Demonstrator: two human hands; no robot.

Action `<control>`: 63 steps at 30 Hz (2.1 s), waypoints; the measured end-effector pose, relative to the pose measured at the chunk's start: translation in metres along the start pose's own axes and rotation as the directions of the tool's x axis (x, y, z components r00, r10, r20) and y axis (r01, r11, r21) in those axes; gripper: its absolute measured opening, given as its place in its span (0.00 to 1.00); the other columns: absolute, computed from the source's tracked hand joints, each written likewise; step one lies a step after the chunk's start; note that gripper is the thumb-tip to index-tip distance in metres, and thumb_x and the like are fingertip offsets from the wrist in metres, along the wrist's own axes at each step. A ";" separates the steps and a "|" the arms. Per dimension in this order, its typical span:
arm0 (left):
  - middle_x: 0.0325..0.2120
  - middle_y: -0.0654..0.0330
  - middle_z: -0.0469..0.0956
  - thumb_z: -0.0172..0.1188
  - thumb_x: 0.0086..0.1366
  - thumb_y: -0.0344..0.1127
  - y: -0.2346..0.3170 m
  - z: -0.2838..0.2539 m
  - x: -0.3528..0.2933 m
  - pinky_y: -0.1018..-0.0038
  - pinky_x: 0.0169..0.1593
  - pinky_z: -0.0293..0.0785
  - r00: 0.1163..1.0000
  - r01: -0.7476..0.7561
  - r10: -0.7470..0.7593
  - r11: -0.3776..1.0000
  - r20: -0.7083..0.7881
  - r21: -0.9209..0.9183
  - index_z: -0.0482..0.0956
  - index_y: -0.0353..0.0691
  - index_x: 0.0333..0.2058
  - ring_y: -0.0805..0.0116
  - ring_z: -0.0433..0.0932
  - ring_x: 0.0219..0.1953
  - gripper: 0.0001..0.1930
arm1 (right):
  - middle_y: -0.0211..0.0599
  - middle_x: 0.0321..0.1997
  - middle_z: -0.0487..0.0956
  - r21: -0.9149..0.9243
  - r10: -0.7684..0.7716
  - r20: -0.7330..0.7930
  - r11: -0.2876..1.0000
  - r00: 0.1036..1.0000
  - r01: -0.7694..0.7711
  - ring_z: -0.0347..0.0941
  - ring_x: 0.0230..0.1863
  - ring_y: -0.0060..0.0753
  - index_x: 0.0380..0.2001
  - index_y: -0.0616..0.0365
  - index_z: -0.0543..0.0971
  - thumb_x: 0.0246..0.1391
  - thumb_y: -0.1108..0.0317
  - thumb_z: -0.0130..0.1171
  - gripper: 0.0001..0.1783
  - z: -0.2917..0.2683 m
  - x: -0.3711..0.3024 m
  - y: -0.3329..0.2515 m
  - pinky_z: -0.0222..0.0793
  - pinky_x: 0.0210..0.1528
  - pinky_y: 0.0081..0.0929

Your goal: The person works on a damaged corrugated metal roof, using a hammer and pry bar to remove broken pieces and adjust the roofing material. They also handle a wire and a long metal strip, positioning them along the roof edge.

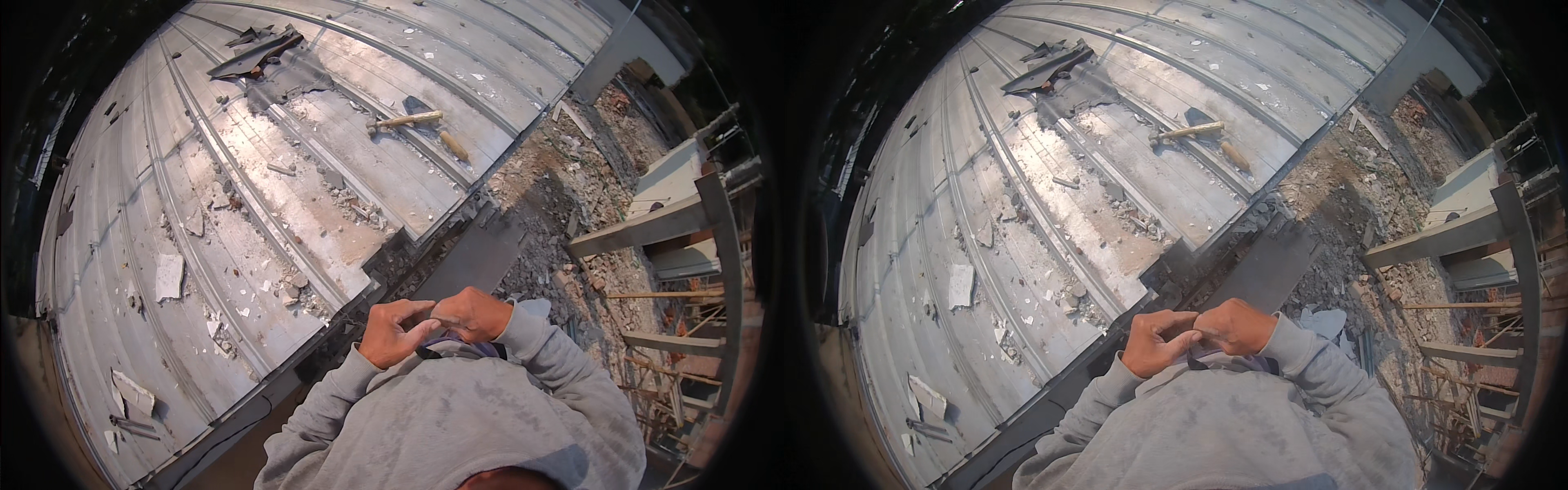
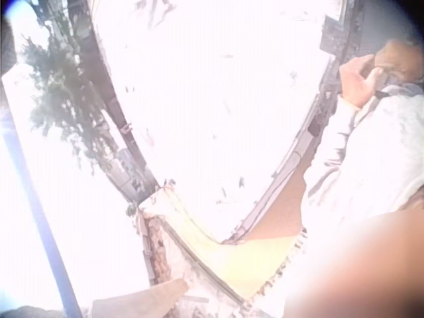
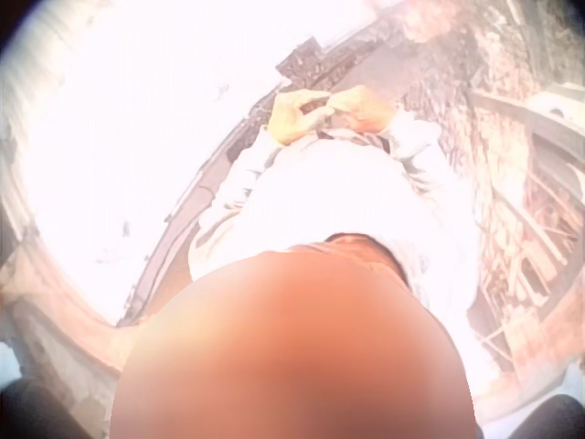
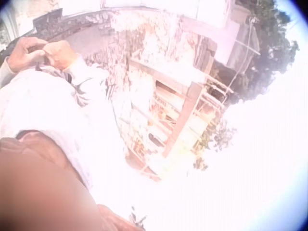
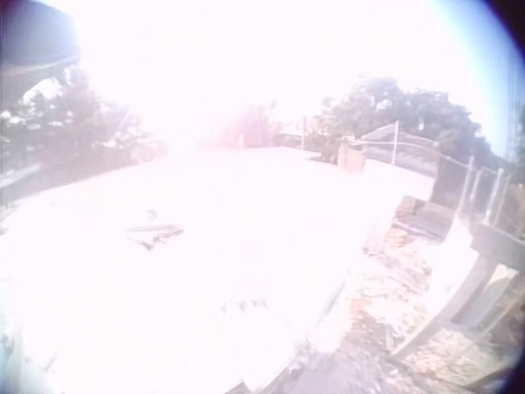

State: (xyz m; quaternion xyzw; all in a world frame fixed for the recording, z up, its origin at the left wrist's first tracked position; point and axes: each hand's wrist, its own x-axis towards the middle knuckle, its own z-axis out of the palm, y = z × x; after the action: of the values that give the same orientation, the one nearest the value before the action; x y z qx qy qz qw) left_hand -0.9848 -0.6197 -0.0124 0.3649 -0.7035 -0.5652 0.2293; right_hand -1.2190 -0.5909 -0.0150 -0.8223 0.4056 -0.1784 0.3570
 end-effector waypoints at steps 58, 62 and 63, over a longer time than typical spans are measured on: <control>0.44 0.54 0.69 0.68 0.64 0.45 -0.266 -0.100 0.364 0.53 0.38 0.83 0.185 0.938 -0.043 0.307 -0.982 0.163 0.80 0.46 0.57 0.50 0.82 0.43 0.23 | 0.48 0.36 0.85 -0.861 -0.252 0.050 0.480 0.966 0.170 0.86 0.40 0.47 0.32 0.60 0.85 0.52 0.71 0.61 0.07 -0.119 0.672 0.493 0.82 0.44 0.37; 0.44 0.55 0.69 0.68 0.64 0.45 -0.269 -0.098 0.364 0.53 0.38 0.82 0.182 0.936 -0.056 0.315 -0.982 0.155 0.78 0.45 0.58 0.50 0.82 0.44 0.25 | 0.46 0.30 0.82 -0.762 -0.487 0.189 0.475 0.853 0.440 0.84 0.33 0.45 0.29 0.64 0.82 0.51 0.70 0.61 0.07 -0.112 0.566 0.460 0.81 0.36 0.38; 0.44 0.55 0.69 0.68 0.64 0.45 -0.270 -0.097 0.364 0.53 0.38 0.82 0.175 0.934 -0.031 0.322 -0.984 0.156 0.78 0.45 0.59 0.50 0.82 0.44 0.26 | 0.45 0.29 0.80 -0.725 -0.502 0.197 0.503 0.842 0.470 0.82 0.31 0.44 0.29 0.64 0.80 0.50 0.70 0.61 0.07 -0.114 0.537 0.451 0.80 0.34 0.39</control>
State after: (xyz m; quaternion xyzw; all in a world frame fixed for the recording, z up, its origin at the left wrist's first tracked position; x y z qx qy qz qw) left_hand -1.0736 -0.9879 -0.2800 0.8909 -0.4320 0.0526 0.1300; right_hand -1.2028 -1.2553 -0.2652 -0.9700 0.2017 -0.1038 -0.0874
